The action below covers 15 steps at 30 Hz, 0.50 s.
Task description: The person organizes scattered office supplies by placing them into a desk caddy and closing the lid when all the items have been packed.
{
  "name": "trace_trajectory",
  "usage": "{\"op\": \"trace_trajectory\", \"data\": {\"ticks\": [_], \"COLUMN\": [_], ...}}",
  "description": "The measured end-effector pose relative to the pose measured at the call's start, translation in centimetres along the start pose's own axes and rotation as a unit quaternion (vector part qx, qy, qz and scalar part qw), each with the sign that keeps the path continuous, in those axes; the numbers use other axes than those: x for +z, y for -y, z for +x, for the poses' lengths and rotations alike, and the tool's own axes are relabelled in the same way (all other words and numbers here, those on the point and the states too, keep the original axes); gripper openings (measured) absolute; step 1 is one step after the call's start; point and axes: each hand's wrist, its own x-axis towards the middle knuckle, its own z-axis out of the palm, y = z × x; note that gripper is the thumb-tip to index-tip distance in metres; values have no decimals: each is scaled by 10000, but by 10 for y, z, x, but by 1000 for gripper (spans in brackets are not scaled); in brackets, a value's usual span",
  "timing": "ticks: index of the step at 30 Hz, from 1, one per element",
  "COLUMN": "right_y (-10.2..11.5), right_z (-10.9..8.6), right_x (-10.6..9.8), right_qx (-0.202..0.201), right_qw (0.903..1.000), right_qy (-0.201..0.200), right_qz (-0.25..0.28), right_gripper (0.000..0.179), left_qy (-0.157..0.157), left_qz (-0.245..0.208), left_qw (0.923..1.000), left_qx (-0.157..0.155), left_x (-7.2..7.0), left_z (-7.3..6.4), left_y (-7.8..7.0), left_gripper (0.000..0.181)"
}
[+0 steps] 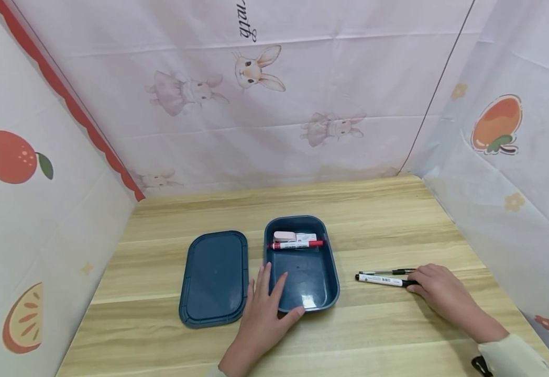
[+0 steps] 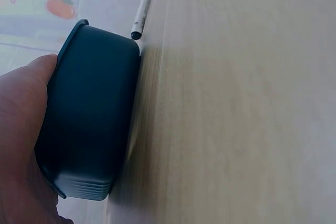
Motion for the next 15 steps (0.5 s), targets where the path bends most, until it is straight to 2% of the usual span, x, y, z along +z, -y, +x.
{"op": "trace_trajectory", "data": {"ticks": [15], "right_y": [-2], "right_z": [6], "right_x": [-9], "right_qx": [96], "right_qw": [9998], "right_qy": [-158], "right_qz": [76], "right_gripper": [20], "left_qy": [-27], "left_qz": [-14], "left_qw": [10000], "left_qx": [63], "left_x": [1], "left_z": [0], "left_y": [1], "left_gripper": [86]}}
